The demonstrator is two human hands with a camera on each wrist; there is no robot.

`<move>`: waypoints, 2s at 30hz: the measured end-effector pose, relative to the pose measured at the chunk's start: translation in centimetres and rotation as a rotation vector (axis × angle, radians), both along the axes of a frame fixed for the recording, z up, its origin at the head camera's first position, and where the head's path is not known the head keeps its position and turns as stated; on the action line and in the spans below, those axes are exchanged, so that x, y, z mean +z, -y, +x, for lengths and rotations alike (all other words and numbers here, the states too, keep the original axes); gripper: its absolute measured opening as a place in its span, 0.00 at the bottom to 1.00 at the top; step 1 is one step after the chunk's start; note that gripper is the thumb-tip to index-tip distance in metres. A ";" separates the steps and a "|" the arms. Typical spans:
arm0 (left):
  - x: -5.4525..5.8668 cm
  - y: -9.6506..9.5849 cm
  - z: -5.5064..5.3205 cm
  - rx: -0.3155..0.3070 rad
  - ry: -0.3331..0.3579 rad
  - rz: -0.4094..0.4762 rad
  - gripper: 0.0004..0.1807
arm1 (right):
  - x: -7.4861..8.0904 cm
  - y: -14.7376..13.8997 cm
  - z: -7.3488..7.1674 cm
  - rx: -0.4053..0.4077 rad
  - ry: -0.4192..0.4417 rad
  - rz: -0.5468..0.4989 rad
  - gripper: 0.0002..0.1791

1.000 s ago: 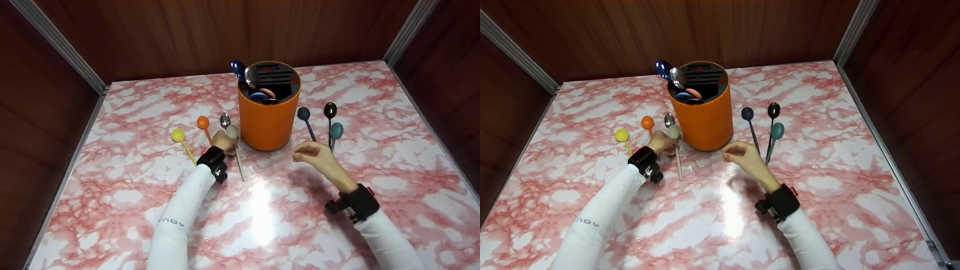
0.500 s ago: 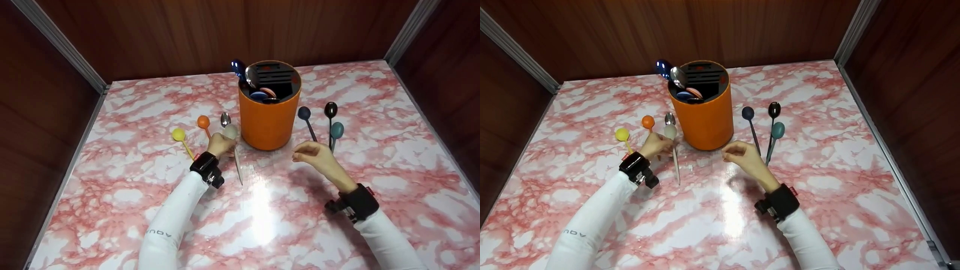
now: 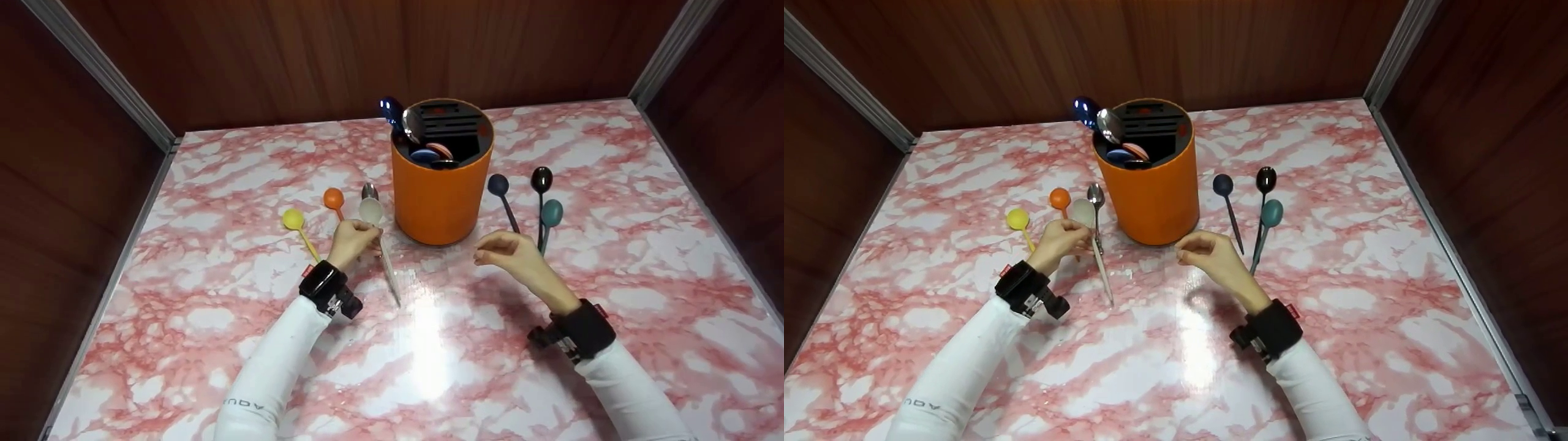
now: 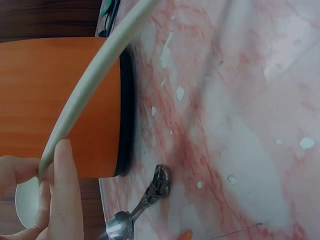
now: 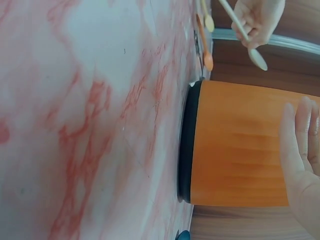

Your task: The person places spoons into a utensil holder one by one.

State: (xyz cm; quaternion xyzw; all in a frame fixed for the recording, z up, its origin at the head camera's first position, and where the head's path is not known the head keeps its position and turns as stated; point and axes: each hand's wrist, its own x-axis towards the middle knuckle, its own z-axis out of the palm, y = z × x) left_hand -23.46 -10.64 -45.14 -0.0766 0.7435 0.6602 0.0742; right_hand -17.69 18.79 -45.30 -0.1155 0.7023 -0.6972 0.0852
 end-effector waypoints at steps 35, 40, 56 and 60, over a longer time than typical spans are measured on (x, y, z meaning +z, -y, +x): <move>2.7 -3.4 4.6 -0.044 -0.166 0.304 0.03 | -0.2 2.4 0.0 0.130 -0.060 0.200 0.13; 3.0 -4.2 5.1 -0.064 -0.175 0.320 0.04 | -0.2 2.7 0.1 0.182 -0.106 0.246 0.14; 3.0 -6.2 5.9 -0.156 -0.196 0.332 0.05 | 0.1 3.4 0.4 0.236 -0.119 0.294 0.12; 3.0 -6.4 6.0 -0.169 -0.195 0.322 0.06 | 0.1 3.5 0.5 0.222 -0.101 0.292 0.11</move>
